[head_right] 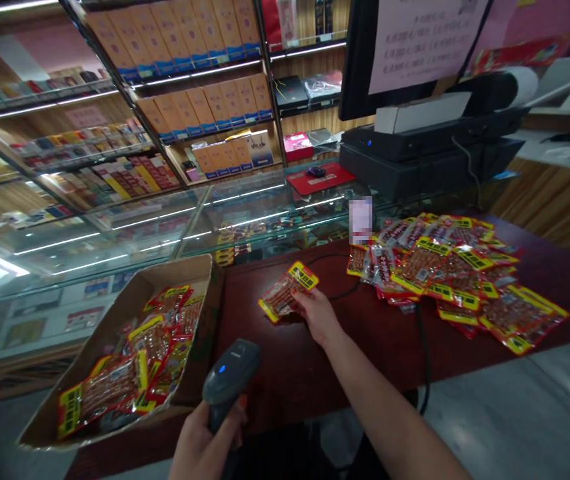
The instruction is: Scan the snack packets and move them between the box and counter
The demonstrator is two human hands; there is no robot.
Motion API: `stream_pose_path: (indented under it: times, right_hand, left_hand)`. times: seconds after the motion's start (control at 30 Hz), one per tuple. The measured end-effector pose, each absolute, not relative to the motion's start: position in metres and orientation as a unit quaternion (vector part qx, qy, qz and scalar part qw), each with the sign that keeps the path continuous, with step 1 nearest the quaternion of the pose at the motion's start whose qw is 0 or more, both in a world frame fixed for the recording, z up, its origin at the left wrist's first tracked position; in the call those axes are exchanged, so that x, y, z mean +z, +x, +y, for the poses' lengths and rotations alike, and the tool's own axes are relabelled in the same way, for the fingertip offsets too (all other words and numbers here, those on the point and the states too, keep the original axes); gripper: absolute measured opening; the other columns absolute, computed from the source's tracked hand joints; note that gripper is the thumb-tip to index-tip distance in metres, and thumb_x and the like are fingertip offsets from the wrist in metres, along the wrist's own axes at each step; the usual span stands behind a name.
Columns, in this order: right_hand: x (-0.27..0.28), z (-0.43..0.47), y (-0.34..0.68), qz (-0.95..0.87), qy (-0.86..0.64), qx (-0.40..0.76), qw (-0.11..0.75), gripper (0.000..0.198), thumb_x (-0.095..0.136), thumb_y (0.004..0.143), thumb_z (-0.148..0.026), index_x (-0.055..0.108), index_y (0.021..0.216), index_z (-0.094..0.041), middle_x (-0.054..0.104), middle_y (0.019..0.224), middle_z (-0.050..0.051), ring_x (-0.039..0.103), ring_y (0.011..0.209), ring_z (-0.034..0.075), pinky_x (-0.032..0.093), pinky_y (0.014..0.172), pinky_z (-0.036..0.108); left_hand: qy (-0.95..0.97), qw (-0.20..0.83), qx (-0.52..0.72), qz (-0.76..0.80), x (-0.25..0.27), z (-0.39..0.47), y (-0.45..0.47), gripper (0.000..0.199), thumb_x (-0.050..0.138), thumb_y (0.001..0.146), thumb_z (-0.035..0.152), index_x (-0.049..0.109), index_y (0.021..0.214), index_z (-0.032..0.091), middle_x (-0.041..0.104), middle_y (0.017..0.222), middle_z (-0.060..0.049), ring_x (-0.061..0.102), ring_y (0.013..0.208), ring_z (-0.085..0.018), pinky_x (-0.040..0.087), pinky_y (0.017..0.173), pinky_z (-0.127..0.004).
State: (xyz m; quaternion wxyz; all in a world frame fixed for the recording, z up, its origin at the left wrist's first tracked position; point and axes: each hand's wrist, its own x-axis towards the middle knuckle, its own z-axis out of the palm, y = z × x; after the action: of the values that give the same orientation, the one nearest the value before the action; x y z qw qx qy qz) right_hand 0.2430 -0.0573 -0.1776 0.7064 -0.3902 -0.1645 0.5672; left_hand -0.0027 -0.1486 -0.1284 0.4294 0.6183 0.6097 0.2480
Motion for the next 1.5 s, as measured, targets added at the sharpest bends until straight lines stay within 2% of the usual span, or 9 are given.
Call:
stream_pose_path:
  times: [0.2, 0.33, 0.57, 0.83, 0.97, 1.2, 1.37, 1.43, 1.5]
  right_hand:
    - [-0.179, -0.058, 0.239, -0.127, -0.342, 0.575, 0.732, 0.04, 0.091, 0.058, -0.027, 0.066, 0.088, -0.025, 0.078, 0.082, -0.006, 0.073, 0.076, 0.015, 0.061, 0.074, 0.029]
    - [-0.179, -0.055, 0.232, -0.11, -0.308, 0.592, 0.737, 0.037, 0.088, 0.061, -0.021, 0.065, 0.091, -0.024, 0.079, 0.084, -0.003, 0.074, 0.075, 0.017, 0.063, 0.073, 0.031]
    - [-0.18, -0.052, 0.234, -0.084, -0.282, 0.588, 0.753, 0.033, 0.085, 0.065, -0.017, 0.067, 0.091, -0.025, 0.078, 0.091, -0.002, 0.075, 0.095, 0.02, 0.062, 0.088, 0.039]
    - [-0.177, -0.051, 0.236, -0.06, -0.3, 0.583, 0.752, 0.027, 0.084, 0.063, -0.011, 0.066, 0.082, -0.02, 0.078, 0.078, -0.001, 0.074, 0.067, 0.017, 0.066, 0.069, 0.032]
    - [-0.178, -0.052, 0.25, -0.017, -0.317, 0.56, 0.765, 0.018, 0.074, 0.07, -0.008, 0.066, 0.08, -0.021, 0.078, 0.076, -0.004, 0.074, 0.065, 0.012, 0.065, 0.064, 0.023]
    - [-0.168, -0.056, 0.25, 0.001, -0.38, 0.507, 0.774, 0.017, 0.065, 0.077, -0.005, 0.067, 0.084, -0.02, 0.076, 0.074, -0.005, 0.072, 0.061, 0.01, 0.063, 0.059, 0.018]
    - [-0.098, -0.031, 0.182, -0.152, -0.285, 0.619, 0.716, 0.018, 0.075, 0.075, -0.016, 0.068, 0.091, -0.02, 0.078, 0.09, 0.001, 0.074, 0.079, 0.014, 0.063, 0.075, 0.026]
    - [-0.072, -0.021, 0.151, -0.241, -0.233, 0.701, 0.629, 0.022, 0.078, 0.077, -0.027, 0.068, 0.094, -0.019, 0.077, 0.099, 0.004, 0.074, 0.09, 0.019, 0.061, 0.086, 0.036]
    - [-0.061, -0.014, 0.134, -0.291, -0.262, 0.73, 0.561, 0.033, 0.082, 0.071, -0.028, 0.068, 0.1, -0.02, 0.075, 0.104, 0.006, 0.073, 0.093, 0.021, 0.057, 0.09, 0.04]
  left_hand:
    - [0.567, 0.458, 0.315, 0.608, -0.129, -0.146, 0.018, 0.045, 0.066, 0.077, 0.06, 0.064, 0.072, 0.016, 0.061, 0.052, -0.001, 0.055, 0.049, -0.015, 0.043, 0.049, -0.023]
    - [0.532, 0.471, 0.353, 0.609, -0.122, -0.14, 0.022, 0.051, 0.071, 0.071, 0.066, 0.066, 0.074, 0.015, 0.061, 0.052, -0.001, 0.055, 0.047, -0.015, 0.044, 0.047, -0.024]
    - [0.531, 0.441, 0.366, 0.624, -0.119, -0.139, 0.022, 0.047, 0.07, 0.073, 0.063, 0.064, 0.071, 0.016, 0.059, 0.049, 0.0, 0.054, 0.046, -0.014, 0.044, 0.047, -0.023]
    - [0.534, 0.469, 0.33, 0.621, -0.115, -0.139, 0.019, 0.042, 0.07, 0.074, 0.057, 0.061, 0.07, 0.016, 0.058, 0.05, 0.0, 0.054, 0.048, -0.013, 0.043, 0.048, -0.022]
    - [0.502, 0.507, 0.344, 0.61, -0.114, -0.143, 0.023, 0.036, 0.071, 0.073, 0.05, 0.06, 0.075, 0.016, 0.056, 0.053, 0.003, 0.05, 0.045, -0.011, 0.041, 0.045, -0.021]
    - [0.478, 0.533, 0.347, 0.606, -0.131, -0.153, 0.002, 0.031, 0.066, 0.08, 0.047, 0.056, 0.079, 0.017, 0.053, 0.056, 0.004, 0.05, 0.046, -0.01, 0.039, 0.045, -0.02]
    - [0.482, 0.534, 0.347, 0.602, -0.128, -0.157, -0.008, 0.035, 0.069, 0.078, 0.05, 0.059, 0.08, 0.016, 0.054, 0.056, 0.004, 0.05, 0.046, -0.01, 0.038, 0.045, -0.02]
    - [0.482, 0.529, 0.347, 0.606, -0.126, -0.159, -0.007, 0.042, 0.071, 0.076, 0.056, 0.061, 0.08, 0.016, 0.056, 0.055, 0.003, 0.051, 0.046, -0.011, 0.039, 0.046, -0.021]
    - [0.483, 0.512, 0.348, 0.619, -0.127, -0.162, -0.006, 0.052, 0.071, 0.071, 0.066, 0.063, 0.076, 0.015, 0.058, 0.053, 0.002, 0.053, 0.045, -0.012, 0.041, 0.046, -0.022]
